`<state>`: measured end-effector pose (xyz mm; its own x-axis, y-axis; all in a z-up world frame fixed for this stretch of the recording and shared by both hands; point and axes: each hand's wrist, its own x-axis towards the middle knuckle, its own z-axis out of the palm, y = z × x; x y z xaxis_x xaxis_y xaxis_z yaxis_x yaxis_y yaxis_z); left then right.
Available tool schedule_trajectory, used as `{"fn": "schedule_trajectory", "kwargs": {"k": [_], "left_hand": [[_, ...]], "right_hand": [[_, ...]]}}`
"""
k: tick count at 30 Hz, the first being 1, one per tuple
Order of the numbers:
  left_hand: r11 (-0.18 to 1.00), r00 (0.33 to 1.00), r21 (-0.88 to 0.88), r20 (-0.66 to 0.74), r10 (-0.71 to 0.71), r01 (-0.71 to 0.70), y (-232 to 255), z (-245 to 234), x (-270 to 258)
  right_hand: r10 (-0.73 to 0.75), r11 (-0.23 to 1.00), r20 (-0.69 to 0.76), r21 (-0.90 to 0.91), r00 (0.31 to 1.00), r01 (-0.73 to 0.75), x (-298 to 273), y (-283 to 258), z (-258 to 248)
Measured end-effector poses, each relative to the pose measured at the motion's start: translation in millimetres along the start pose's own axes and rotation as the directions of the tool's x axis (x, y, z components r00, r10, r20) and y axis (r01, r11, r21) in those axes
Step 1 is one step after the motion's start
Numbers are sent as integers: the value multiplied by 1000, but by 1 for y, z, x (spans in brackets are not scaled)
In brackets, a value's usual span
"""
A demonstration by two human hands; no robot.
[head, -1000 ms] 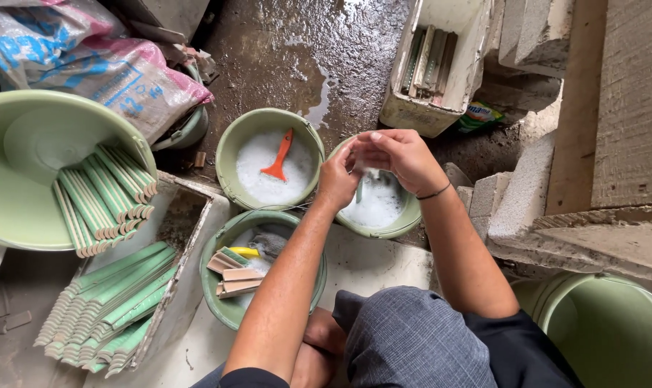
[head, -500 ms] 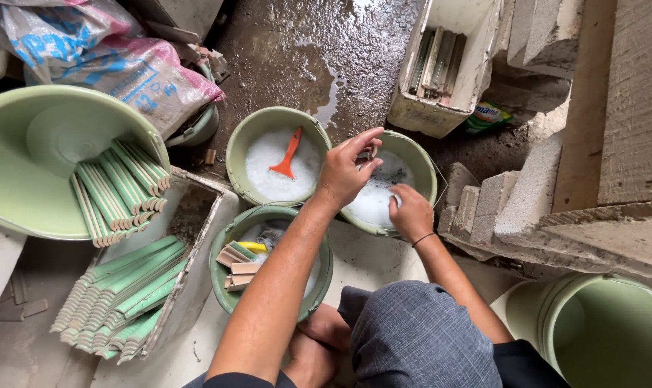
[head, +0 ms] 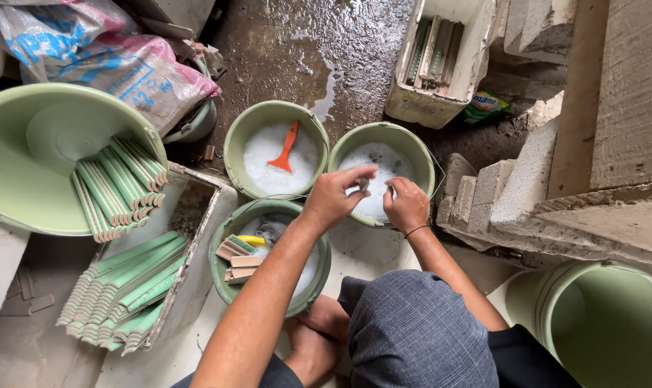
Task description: The person sits on the floor and cleans small rectangular tiles by hand. They dip the tiles into soapy water, scrub them with a sponge, rinse them in a second bucket, and place them into a larger bucket.
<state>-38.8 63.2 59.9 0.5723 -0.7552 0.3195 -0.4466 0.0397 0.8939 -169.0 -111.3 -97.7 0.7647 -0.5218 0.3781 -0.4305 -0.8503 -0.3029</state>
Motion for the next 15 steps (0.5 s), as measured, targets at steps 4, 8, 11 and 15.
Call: {"fn": "schedule_trajectory", "kwargs": {"k": [4, 8, 11, 15], "left_hand": [[989, 994, -96, 43, -105, 109, -12, -2, -17], [981, 989, -132, 23, -143, 145, -7, -5, -18], [985, 990, -93, 25, -142, 143, -5, -6, -17], [977, 980, -99, 86, -181, 190, -4, -6, -16]], "right_hand": [[-3, 1000, 9, -6, 1000, 3, 0, 0, 1], [5, 1000, 26, 11, 1000, -6, 2, -3, -6], [11, 1000, 37, 15, 999, -12, 1, -5, -9], [13, 1000, 30, -13, 999, -13, 0, -1, -3]]}}
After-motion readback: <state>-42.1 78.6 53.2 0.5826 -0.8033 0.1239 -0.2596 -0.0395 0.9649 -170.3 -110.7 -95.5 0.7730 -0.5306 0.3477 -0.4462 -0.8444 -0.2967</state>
